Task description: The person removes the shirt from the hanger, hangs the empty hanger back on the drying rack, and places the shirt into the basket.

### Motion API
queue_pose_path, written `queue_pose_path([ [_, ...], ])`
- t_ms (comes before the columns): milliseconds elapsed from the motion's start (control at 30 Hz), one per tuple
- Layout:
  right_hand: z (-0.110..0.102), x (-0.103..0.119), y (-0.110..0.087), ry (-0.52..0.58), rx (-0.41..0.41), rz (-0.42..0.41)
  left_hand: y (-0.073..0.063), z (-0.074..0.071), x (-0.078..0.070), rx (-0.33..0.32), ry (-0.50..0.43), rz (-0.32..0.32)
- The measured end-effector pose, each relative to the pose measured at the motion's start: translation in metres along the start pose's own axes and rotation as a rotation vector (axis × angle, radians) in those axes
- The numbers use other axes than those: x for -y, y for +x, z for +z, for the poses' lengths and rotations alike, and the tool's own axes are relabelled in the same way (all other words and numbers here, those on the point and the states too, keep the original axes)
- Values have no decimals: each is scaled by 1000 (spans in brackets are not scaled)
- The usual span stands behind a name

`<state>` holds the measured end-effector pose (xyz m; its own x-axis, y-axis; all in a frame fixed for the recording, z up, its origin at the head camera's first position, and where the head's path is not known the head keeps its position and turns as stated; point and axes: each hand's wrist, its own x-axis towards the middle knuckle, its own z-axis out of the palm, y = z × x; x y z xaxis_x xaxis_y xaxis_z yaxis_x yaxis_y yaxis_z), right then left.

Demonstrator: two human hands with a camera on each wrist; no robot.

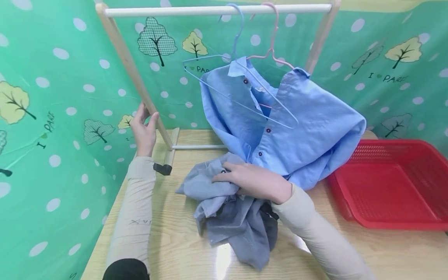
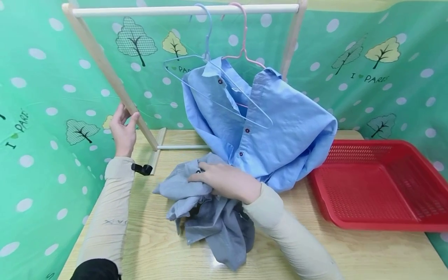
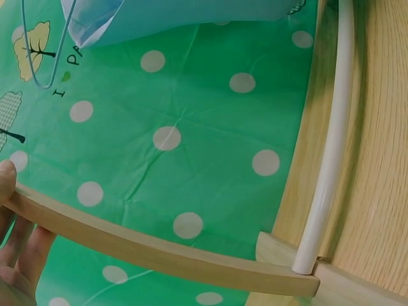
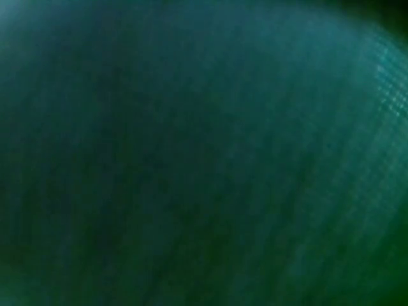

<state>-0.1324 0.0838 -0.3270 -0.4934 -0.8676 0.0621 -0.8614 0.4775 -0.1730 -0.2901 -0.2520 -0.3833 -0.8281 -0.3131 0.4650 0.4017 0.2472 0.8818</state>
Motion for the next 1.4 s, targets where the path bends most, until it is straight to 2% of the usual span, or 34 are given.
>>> queue_pose_path([
  [300, 0, -3, -18, -4, -139, -43, -1, 3, 1, -15, 4, 16],
  [600, -9, -11, -44, 31, -119, 0, 1, 6, 0, 1, -2, 1],
  [833, -16, -17, -63, 63, -146, 31, 0, 5, 0, -14, -8, -5],
  [1067, -23, -20, -83, 101, -172, 76, -2, 5, -4, 1, -5, 1],
  [1233, -28, -19, -97, 96, -191, 113, -3, 4, -3, -4, -4, -17],
  [1400, -32, -20, -111, 108, -217, 116, -2, 5, -1, -7, 3, -36],
])
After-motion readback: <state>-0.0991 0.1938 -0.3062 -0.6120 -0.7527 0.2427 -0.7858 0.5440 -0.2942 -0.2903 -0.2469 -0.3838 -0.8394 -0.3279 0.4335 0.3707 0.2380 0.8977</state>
